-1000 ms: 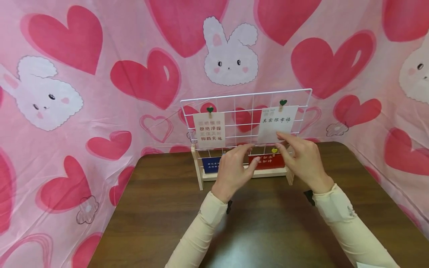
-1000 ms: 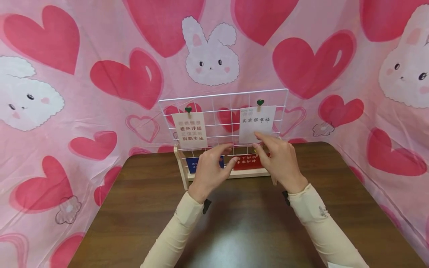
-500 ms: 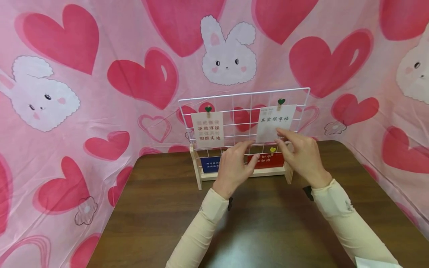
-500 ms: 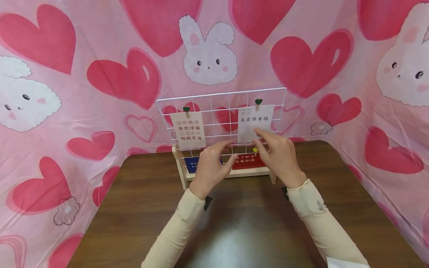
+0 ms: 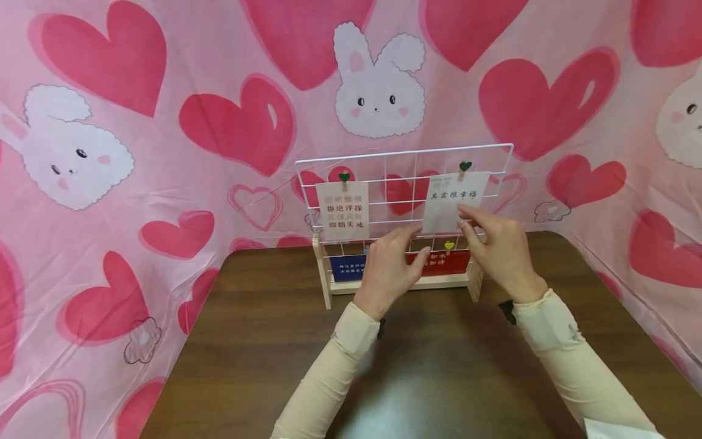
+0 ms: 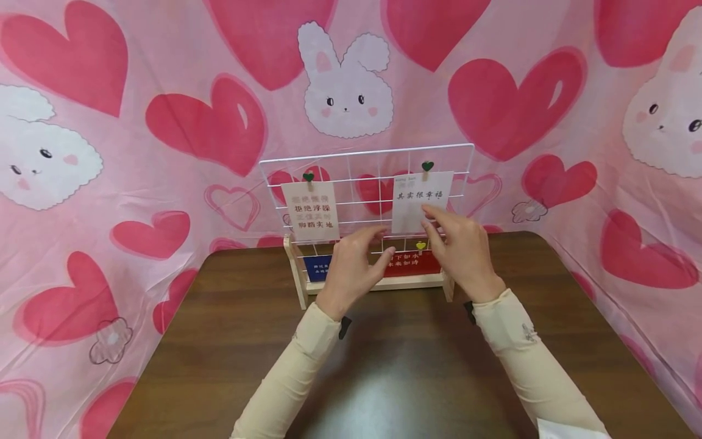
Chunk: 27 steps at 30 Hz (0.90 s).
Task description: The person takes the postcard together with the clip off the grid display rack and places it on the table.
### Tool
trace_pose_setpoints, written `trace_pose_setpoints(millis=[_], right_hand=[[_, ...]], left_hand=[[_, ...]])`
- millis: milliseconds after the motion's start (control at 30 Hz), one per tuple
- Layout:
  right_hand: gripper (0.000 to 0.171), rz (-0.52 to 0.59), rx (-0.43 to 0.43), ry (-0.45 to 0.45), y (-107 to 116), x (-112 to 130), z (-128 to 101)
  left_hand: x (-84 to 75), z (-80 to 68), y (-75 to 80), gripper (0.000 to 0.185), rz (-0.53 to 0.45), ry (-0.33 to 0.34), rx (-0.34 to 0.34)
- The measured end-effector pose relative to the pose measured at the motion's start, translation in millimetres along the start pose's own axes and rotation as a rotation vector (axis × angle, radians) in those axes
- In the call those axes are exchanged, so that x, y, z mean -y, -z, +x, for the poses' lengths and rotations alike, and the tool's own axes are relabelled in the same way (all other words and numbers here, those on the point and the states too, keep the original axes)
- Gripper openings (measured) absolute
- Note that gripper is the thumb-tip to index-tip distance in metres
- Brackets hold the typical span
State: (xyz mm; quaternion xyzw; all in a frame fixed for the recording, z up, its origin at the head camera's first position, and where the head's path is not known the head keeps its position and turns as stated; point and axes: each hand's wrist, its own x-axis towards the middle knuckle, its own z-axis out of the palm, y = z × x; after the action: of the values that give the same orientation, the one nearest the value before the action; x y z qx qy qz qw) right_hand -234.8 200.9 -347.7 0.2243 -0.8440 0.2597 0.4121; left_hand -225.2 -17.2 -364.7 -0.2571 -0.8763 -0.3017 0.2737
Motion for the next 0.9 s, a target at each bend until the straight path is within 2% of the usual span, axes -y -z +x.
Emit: trace_pose_setpoints(millis=[533,767,900], right_hand=[[0.027,0.010,-0.064,-0.042,15,-5,18],[0.026,0.017,-0.099,-0.012,22,-9,29],[0.027,0.028,-0.109,-0.025,23,-7,37]], left_hand=[[-4.8,7.4,-2.3,0.044,-0.019,0.027,0.029],[-4.2,9.3,-3.4,0.045,-0.053,0.019,0.007],[-4.8,9.7,-4.2,0.050,-0.047,0.026,0.011]])
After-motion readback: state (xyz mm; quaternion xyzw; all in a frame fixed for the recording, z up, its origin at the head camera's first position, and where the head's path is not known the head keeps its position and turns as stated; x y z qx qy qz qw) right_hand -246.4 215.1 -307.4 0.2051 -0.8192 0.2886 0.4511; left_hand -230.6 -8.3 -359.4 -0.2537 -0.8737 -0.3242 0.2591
